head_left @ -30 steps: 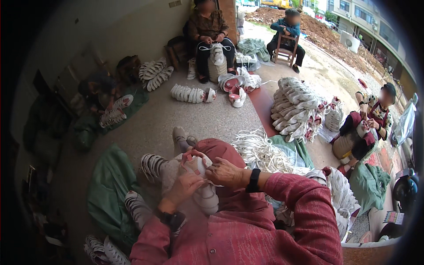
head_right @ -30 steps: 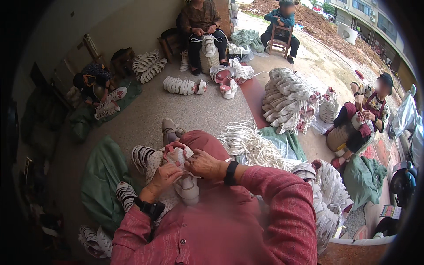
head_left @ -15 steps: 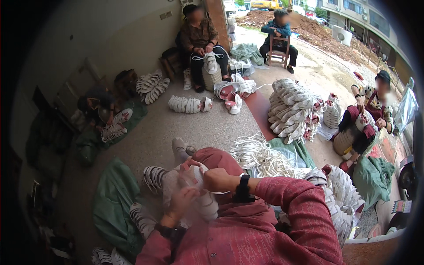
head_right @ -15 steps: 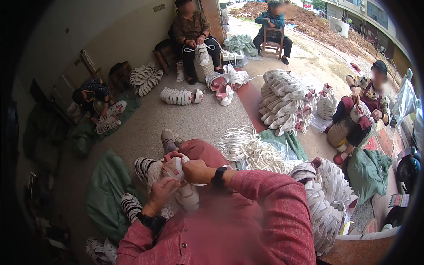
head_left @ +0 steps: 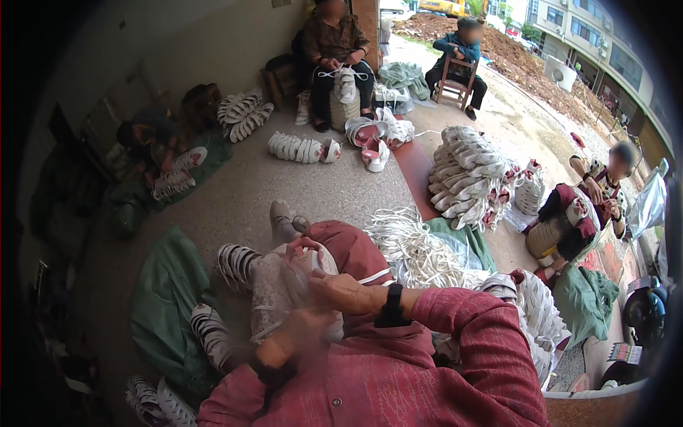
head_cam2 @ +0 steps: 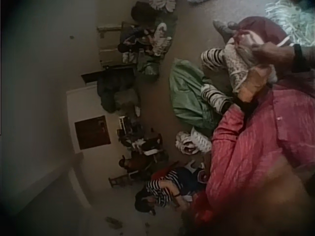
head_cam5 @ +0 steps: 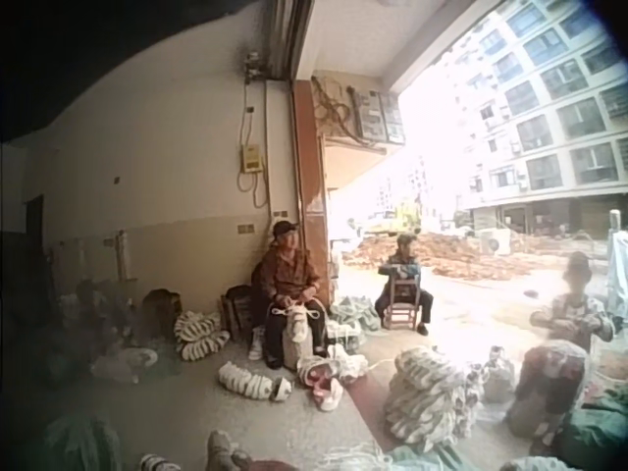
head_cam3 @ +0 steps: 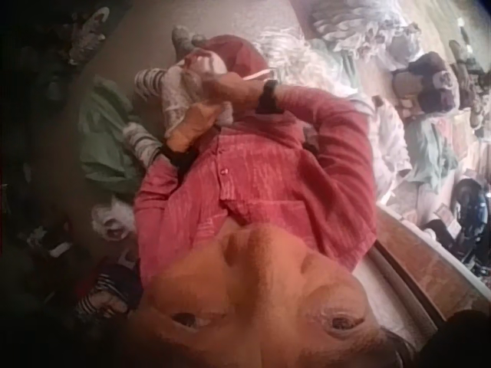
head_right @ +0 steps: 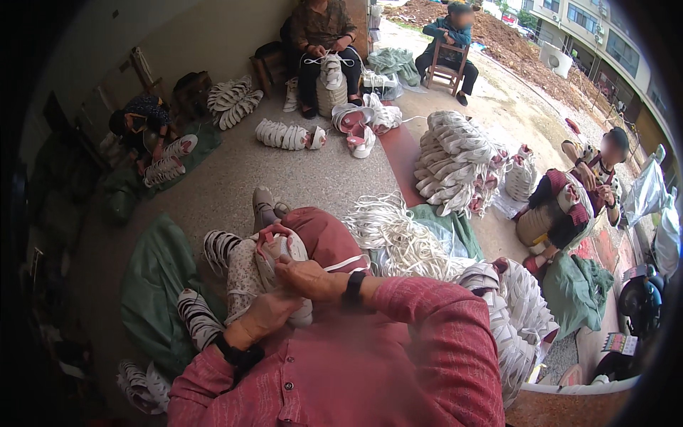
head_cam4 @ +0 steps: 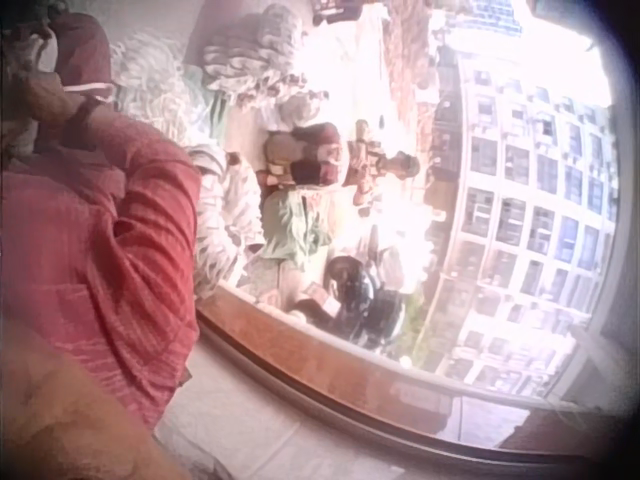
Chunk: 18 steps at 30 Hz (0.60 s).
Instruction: The person sits on the floor and threads a white shoelace through the eyelets of a white sneaker. They repeatedly pull the lace ends to tighten the lacing and adjust the fit, working on a single shoe throughout the clip.
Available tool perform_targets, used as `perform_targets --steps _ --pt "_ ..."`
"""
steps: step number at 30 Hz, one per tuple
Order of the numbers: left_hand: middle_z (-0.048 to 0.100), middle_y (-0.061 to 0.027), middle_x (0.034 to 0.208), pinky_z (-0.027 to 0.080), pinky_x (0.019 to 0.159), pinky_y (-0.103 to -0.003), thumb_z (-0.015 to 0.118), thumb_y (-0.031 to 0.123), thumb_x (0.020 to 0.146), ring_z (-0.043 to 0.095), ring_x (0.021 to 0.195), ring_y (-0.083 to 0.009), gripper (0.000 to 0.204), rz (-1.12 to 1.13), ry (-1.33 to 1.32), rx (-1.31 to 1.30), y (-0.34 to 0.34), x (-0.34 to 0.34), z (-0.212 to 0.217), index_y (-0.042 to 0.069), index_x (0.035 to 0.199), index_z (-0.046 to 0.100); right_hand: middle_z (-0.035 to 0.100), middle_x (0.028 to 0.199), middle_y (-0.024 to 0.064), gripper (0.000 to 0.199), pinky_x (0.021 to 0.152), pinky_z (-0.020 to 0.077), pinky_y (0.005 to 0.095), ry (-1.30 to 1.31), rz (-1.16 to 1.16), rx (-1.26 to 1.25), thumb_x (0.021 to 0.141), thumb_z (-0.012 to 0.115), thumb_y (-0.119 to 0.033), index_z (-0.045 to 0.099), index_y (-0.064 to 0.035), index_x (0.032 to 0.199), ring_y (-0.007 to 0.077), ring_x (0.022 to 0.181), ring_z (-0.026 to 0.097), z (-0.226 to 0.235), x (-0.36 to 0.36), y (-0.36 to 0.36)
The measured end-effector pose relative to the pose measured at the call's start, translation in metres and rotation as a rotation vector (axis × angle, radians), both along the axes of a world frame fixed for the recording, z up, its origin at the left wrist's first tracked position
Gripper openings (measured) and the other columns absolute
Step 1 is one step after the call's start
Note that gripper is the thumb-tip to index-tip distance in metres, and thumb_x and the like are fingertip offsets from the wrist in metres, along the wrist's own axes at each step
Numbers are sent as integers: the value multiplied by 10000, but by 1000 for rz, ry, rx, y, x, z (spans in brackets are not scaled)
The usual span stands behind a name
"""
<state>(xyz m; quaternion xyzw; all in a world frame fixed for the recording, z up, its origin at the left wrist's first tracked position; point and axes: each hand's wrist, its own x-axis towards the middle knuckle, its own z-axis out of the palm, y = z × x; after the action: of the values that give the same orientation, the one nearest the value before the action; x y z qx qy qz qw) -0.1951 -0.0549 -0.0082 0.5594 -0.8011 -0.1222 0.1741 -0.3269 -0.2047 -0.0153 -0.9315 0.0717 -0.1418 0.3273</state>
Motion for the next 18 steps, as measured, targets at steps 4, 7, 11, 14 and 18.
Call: perform_targets --steps 4,7,11,14,18 --pt "715 -77 1072 567 816 -367 584 127 903 691 981 -279 191 -19 81 -111 -5 -3 -8 103 1051 703 575 792 42 194 574 496 390 -119 -95 651 991 576 -191 560 -16 909 219 733 623 -6 1 -15" --pt "719 -91 1076 567 838 -358 587 119 905 697 974 -273 193 7 80 -63 0 3 -11 99 1050 712 530 738 -1 297 563 449 297 192 -283 1198 1036 535 -270 566 -32 860 112 696 545 62 -14 -8" --pt "719 -111 1106 559 867 -331 603 110 915 698 998 -261 200 34 216 -114 11 12 -17 96 1072 725 512 796 14 216 619 428 222 -586 -196 1505 1065 472 -215 539 -32 973 101 638 454 150 -49 -87" --pt "727 -110 1101 552 869 -295 585 108 969 704 994 -216 183 51 391 -15 12 18 -9 46 1073 722 608 873 79 143 748 556 260 -1100 -238 1497 1033 528 -132 529 -8 963 154 785 613 147 -134 -184" --pt "729 -96 1015 555 824 -276 538 115 1023 693 903 -143 220 341 1004 254 4 34 -5 -19 1123 682 591 812 42 94 695 569 292 -955 -697 1391 1002 572 -117 576 -38 950 160 720 615 41 -168 -214"
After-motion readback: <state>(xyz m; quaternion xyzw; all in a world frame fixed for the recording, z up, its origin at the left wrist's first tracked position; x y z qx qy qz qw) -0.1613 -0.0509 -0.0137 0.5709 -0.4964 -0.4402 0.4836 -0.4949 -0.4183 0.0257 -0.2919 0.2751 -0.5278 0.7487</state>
